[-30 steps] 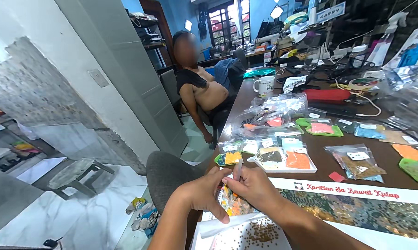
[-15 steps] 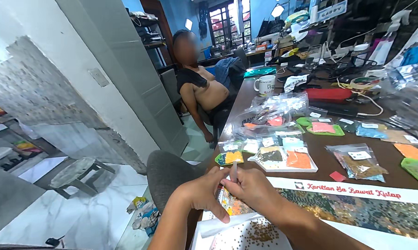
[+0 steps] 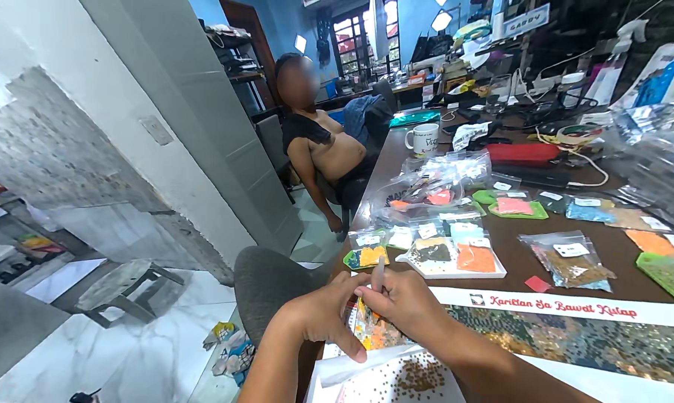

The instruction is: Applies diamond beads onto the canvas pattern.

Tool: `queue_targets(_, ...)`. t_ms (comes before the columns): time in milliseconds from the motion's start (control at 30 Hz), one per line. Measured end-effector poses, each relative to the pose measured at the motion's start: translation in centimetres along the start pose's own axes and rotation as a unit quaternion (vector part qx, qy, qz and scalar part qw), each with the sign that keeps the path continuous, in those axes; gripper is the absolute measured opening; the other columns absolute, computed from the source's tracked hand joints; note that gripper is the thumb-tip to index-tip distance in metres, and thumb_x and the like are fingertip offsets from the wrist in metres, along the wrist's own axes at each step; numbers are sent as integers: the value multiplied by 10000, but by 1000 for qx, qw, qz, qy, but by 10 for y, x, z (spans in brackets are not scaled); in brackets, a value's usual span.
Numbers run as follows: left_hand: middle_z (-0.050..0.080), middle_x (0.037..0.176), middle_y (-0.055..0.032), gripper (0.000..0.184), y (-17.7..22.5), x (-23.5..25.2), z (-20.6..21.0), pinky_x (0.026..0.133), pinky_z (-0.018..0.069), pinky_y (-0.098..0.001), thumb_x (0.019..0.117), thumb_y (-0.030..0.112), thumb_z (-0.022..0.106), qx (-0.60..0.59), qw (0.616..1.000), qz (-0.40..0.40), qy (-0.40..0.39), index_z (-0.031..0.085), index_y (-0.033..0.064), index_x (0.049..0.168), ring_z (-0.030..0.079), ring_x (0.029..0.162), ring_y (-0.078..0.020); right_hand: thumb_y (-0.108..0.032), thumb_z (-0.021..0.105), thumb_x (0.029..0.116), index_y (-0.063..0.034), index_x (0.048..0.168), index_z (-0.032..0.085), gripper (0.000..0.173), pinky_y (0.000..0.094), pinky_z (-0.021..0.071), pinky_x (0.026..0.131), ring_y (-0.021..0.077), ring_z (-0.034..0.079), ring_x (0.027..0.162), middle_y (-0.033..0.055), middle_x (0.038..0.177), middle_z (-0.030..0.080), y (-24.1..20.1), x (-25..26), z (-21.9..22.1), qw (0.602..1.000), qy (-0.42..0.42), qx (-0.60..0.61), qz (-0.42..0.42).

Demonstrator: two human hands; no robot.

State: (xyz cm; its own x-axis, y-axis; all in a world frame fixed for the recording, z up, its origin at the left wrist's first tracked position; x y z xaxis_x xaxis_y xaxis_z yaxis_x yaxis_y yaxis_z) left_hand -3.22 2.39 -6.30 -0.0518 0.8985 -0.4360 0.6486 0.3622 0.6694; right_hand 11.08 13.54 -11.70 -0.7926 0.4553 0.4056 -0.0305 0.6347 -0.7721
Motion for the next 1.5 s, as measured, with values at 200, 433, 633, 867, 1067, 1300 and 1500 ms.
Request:
queue_targets(200, 365, 1506, -205, 1095, -1, 0, 1, 1020, 486, -475, 632, 96, 945, -1, 1000, 8, 4, 360, 147, 1556, 491, 1312, -303, -374, 617, 989, -66, 752, 602, 388, 245, 381, 530, 58, 444, 536, -20, 577, 460, 1, -1, 1, 1000, -6, -2, -3)
queue_targets(433, 356, 1519, -200, 1057, 2, 1, 0, 1055, 461, -456, 651, 104, 936, 1, 1000, 5, 4, 372, 113, 1545, 467, 1335, -290, -388, 608, 995, -59, 761, 601, 403, 270, 396, 550, 81, 459, 555, -4, 597, 473, -1, 0, -2, 1000, -26, -16, -5)
queue_targets(633, 268, 1592, -240, 1144, -3, 5, 1, 1121, 401, -526, 657, 182, 938, 10, 1000, 24, 11, 294, 142, 1601, 375, 1434, -355, -428, 550, 1032, -71, 867, 655, 407, 302, 454, 590, 88, 530, 588, -5, 633, 542, -25, 13, -32, 1000, -5, -2, 2)
queue_targets(867, 317, 1556, -260, 1125, -8, 7, -1, 1073, 431, -549, 705, 219, 927, 41, 999, 13, 11, 270, 114, 1612, 420, 1382, -394, -245, 397, 1122, -76, 1345, 630, 364, 460, 500, 931, 268, 648, 992, 166, 1095, 680, -76, 38, -93, 957, -251, -129, 73)
queue_targets(1067, 403, 1516, -213, 934, -17, 10, 0, 1115, 420, -470, 694, 217, 897, 17, 999, 47, 21, 452, 66, 1501, 452, 1372, -301, -505, 622, 986, -132, 1480, 529, 626, 738, 163, 1164, 447, 261, 1517, 215, 1579, 418, -89, 50, -46, 944, -108, -310, 33)
queue_targets(1300, 702, 1153, -69, 600, -19, 5, -1, 1006, 516, -371, 747, 265, 878, 11, 998, 52, 36, 649, 46, 1257, 653, 1093, -119, -567, 544, 1009, -131, 1603, 333, 767, 727, 3, 1193, 409, 85, 1575, 221, 1671, 237, -94, 42, -29, 930, -127, -344, -13)
queue_targets(1500, 403, 1507, -270, 1003, -29, 16, -5, 1059, 467, -492, 744, 372, 866, 63, 996, 50, 39, 366, 93, 1568, 504, 1324, -361, -577, 624, 942, -162, 1498, 511, 703, 778, 135, 1151, 482, 239, 1521, 207, 1581, 425, -59, -59, -122, 908, -54, -413, -52)
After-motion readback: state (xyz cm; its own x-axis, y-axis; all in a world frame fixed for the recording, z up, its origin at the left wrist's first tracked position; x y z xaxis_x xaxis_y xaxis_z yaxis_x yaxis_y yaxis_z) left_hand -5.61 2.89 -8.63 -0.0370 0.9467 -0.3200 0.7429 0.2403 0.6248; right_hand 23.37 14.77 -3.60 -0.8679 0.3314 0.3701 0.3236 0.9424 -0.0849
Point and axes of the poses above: each hand's wrist, its own x-axis towards the middle knuckle, its own z-axis out of the palm, y = z × x, the point moved 1 cm from there along x, towards the middle knuckle
